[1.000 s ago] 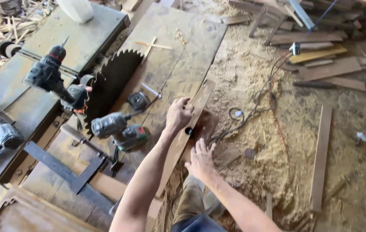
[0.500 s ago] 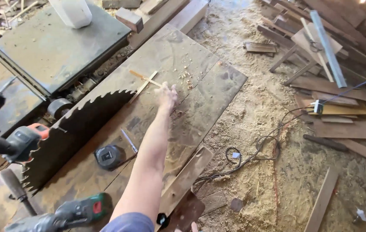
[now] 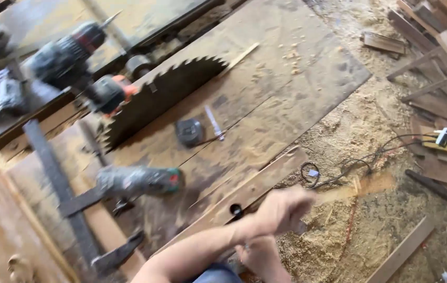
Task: Assembling a decorative wooden panel by applying glue to trim pieces and securing them with a pneumatic nail gun.
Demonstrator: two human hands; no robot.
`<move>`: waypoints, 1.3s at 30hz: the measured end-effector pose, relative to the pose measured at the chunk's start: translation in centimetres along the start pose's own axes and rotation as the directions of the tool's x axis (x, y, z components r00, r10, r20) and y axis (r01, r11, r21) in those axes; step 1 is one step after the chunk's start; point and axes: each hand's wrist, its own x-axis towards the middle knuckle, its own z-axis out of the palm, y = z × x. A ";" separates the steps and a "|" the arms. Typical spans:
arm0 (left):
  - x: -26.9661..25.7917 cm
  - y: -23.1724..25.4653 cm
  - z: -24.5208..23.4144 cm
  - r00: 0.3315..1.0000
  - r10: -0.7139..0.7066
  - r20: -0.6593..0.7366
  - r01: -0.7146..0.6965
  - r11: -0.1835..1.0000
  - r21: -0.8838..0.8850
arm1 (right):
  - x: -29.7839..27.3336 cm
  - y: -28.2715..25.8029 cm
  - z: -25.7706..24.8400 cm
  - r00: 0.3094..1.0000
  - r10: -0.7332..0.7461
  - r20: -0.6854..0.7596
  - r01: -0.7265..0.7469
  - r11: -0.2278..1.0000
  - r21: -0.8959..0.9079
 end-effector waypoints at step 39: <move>-62.3 28.2 -43.4 0.094 -0.501 -0.860 0.754 0.600 -0.267 | 7.0 -36.2 -2.9 0.973 0.230 -0.003 -0.226 0.961 0.160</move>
